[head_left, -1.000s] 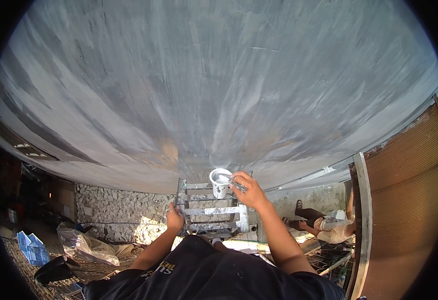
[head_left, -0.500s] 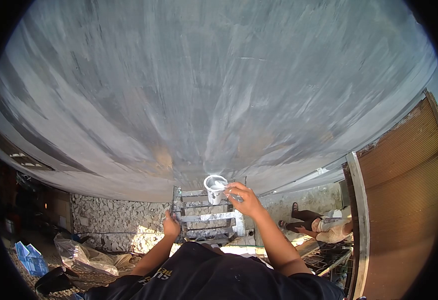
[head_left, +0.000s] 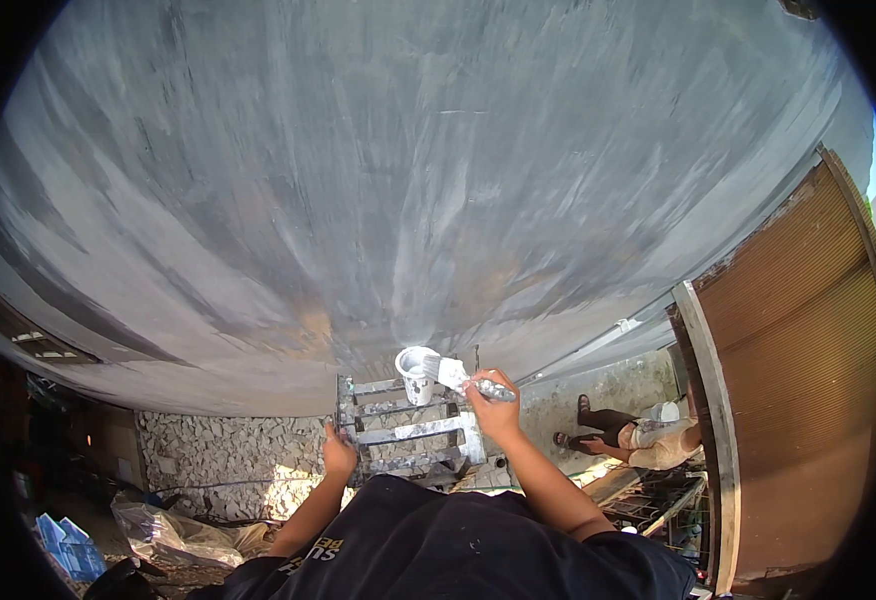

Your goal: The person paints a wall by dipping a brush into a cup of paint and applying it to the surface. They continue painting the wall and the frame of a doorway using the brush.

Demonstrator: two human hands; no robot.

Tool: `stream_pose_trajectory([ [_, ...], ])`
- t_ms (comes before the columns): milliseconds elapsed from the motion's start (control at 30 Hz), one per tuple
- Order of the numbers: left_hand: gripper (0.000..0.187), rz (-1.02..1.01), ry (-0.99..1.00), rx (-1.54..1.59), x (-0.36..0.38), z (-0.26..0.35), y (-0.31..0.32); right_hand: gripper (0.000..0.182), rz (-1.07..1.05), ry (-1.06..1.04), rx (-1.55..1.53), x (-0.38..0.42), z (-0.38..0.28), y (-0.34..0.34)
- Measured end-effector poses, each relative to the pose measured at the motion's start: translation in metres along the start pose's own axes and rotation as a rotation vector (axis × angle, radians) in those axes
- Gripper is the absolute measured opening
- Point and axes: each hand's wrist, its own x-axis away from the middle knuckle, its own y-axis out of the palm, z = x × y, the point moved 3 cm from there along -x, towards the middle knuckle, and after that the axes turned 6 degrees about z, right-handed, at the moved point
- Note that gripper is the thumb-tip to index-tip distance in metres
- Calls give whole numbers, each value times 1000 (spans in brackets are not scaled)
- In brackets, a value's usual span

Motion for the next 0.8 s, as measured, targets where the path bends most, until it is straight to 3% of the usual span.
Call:
stream_pose_trajectory([
  [33,45,1,-2,1,0,-1,0,13,52,198,-66,2,12,1],
  [67,45,-8,-16,-3,0,-1,1,13,51,196,-66,3,17,2],
  [133,45,-14,-32,-7,-2,-8,7,17,164,411,-388,4,27,5],
  [233,45,41,28,-15,-3,-13,9,20,213,505,-487,6,40,8],
  [533,44,33,30,-25,-4,-13,11,21,277,618,-598,9,24,-19],
  [700,43,6,36,18,-6,-17,13,20,266,659,-660,18,49,1],
  [800,38,-46,-71,68,-7,-18,16,19,276,661,-628,17,51,0],
])
